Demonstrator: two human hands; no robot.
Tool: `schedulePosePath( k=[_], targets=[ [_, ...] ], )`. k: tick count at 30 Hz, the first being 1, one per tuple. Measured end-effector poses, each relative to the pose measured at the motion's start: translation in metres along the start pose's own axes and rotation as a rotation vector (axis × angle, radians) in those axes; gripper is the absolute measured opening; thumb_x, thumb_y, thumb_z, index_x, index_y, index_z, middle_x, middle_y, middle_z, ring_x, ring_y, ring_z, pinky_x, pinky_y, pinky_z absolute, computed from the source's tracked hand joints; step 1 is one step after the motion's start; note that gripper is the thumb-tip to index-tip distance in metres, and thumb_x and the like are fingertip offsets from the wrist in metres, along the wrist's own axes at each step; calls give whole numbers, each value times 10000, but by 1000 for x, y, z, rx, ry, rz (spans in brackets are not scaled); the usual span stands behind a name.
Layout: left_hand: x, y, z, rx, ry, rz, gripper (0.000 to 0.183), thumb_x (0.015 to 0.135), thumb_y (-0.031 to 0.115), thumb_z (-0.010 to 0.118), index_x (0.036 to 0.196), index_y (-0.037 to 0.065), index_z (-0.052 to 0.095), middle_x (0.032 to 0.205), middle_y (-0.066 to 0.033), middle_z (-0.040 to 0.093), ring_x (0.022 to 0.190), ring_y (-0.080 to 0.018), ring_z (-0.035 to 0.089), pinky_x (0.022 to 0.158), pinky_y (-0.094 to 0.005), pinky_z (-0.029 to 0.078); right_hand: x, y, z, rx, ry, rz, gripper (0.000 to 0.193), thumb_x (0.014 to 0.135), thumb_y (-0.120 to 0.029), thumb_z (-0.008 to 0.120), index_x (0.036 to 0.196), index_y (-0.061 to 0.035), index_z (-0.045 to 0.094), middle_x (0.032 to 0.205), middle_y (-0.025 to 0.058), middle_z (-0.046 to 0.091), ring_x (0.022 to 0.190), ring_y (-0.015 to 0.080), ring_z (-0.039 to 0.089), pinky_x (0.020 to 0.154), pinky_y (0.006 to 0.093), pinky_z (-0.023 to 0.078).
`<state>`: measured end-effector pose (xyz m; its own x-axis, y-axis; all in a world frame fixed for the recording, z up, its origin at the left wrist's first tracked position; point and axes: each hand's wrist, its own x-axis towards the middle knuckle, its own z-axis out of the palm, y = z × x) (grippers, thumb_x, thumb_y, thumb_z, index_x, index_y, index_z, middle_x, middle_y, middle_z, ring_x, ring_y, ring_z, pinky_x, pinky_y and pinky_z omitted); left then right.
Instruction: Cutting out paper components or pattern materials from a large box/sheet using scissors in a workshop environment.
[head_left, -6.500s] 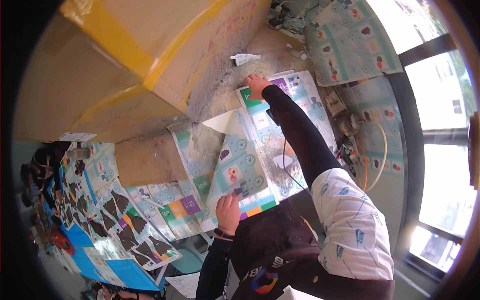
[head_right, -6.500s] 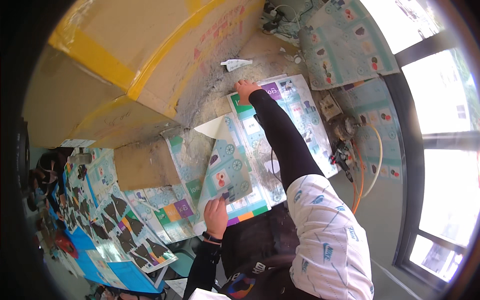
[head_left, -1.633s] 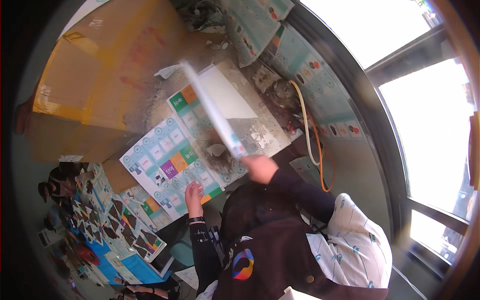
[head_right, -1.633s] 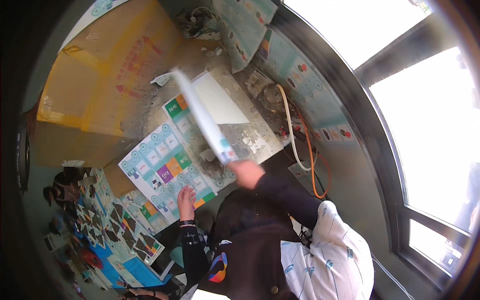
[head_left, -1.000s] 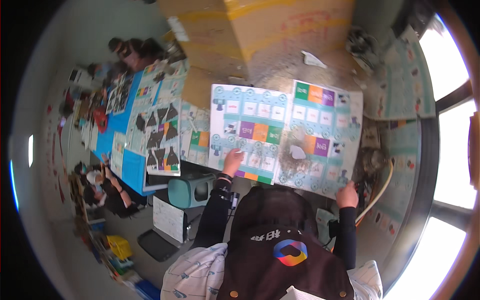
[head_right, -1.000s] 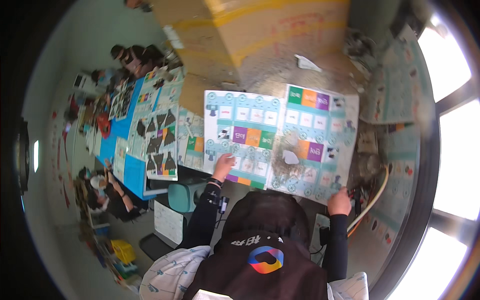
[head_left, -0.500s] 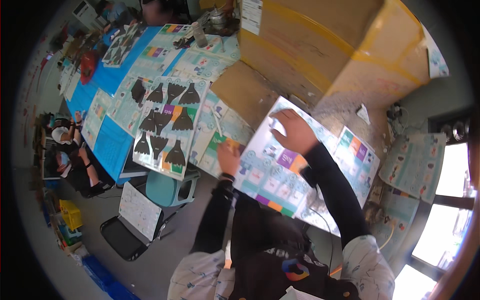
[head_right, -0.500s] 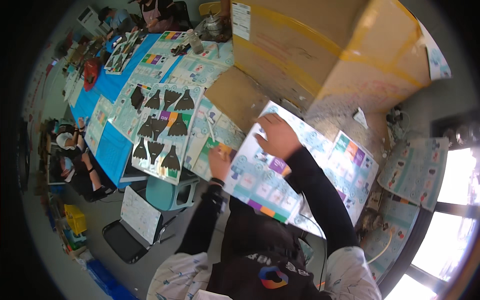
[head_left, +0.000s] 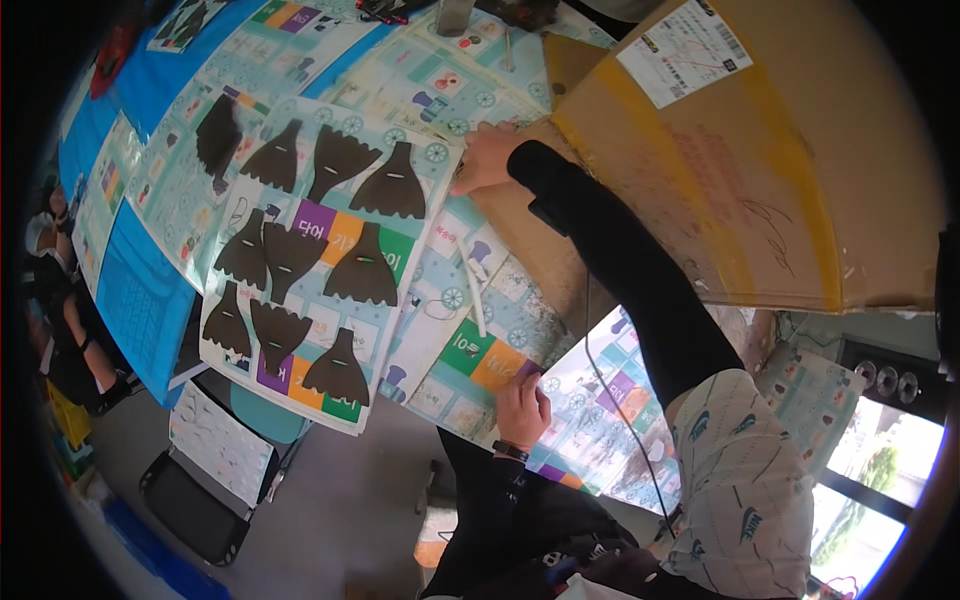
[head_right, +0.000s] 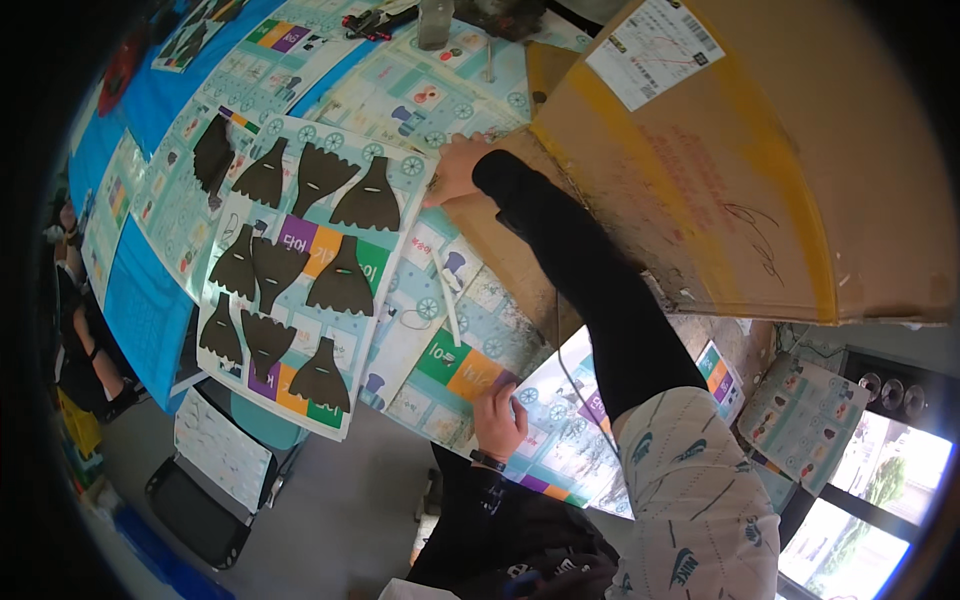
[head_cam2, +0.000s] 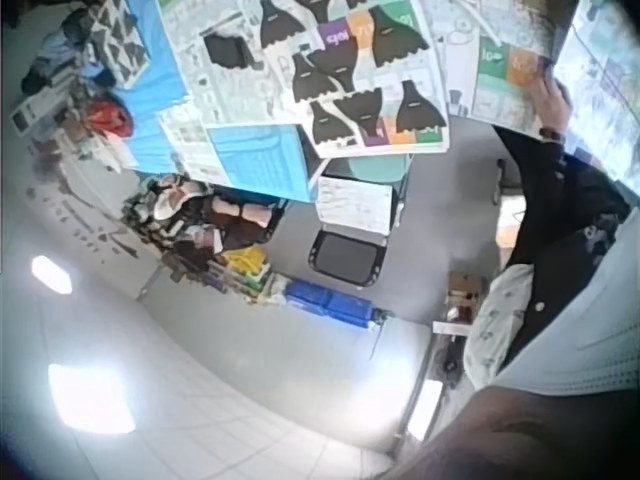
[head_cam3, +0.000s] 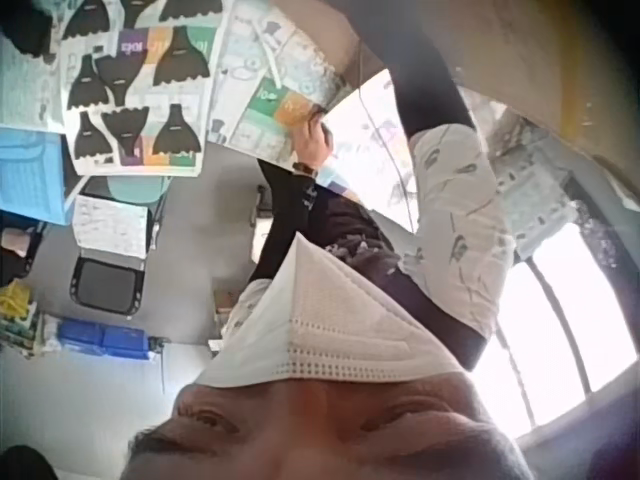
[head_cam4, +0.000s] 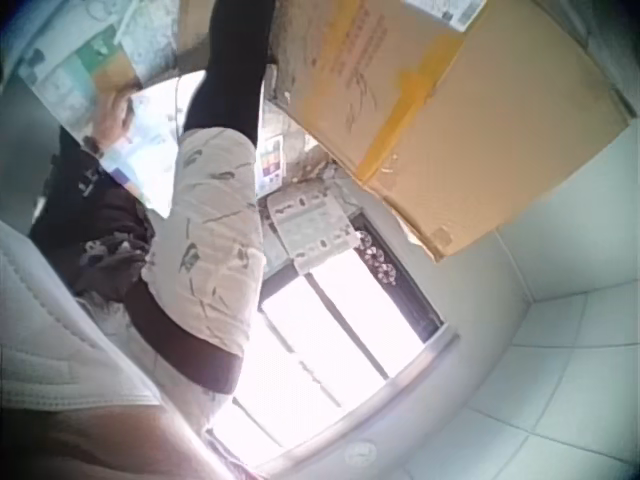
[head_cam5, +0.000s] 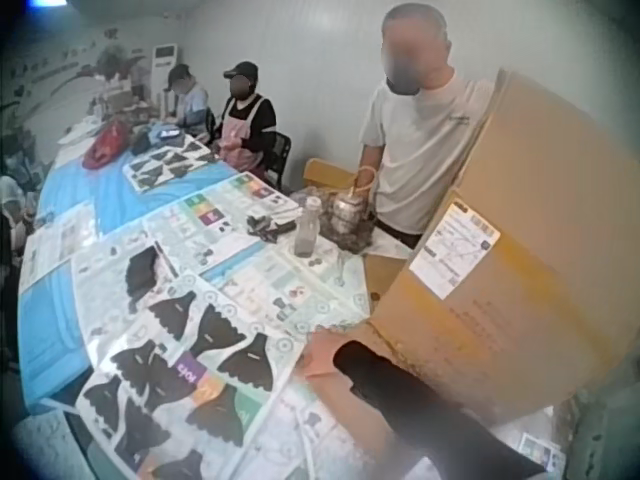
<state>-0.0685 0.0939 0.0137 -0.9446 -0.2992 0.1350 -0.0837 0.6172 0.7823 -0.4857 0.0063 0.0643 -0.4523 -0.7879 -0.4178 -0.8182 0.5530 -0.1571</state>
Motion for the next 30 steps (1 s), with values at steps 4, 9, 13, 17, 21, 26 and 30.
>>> schedulePosePath(
  k=[4,9,13,17,21,26,30],
  targets=[
    [33,-4,-13,-202,91,-70,313,821,59,578,1130,25,541,1058,-182,570,948,-381,530,818,-448,441,-22,6,-10,144,171,18,591,724,-608,626,905,-53,718,931,148,630,903,353,558,796,433,442],
    [118,10,-18,-743,-69,-457,414,853,188,656,1189,-8,515,1044,-190,599,946,-339,564,847,-421,439,-75,1,-37,294,530,120,461,726,-497,675,691,-37,679,658,151,632,603,331,597,605,380,481],
    [89,54,-3,-528,-147,-46,709,775,321,749,1302,-30,432,1083,-204,607,984,-360,576,871,-418,446,-134,2,-41,615,992,-52,334,775,-285,693,601,-14,604,575,129,576,522,301,541,555,362,435],
    [86,54,14,-663,-165,-273,635,812,277,712,1282,-46,434,1037,-173,621,890,-346,584,796,-400,472,-184,-5,-74,524,1067,-441,274,817,-52,605,559,-11,520,507,73,487,469,244,465,523,342,377],
    [73,45,43,-170,-5,211,412,844,237,669,1141,-20,544,918,-114,621,746,-304,552,674,-377,462,-227,-22,-85,637,1067,-364,293,813,-33,519,581,3,344,550,44,383,532,184,335,543,320,295],
    [71,38,46,16,74,200,342,832,234,633,1100,27,584,991,-123,585,806,-304,539,706,-382,439,-252,-28,-84,736,1101,-383,386,889,-212,379,535,-57,353,539,21,407,517,178,370,555,367,309],
    [70,28,40,-42,-54,196,407,778,176,549,1153,19,571,1088,-148,550,884,-314,525,764,-406,429,-253,-36,-76,811,1127,-453,395,888,-274,335,536,-95,349,532,22,396,534,175,385,615,380,338]
  ],
)
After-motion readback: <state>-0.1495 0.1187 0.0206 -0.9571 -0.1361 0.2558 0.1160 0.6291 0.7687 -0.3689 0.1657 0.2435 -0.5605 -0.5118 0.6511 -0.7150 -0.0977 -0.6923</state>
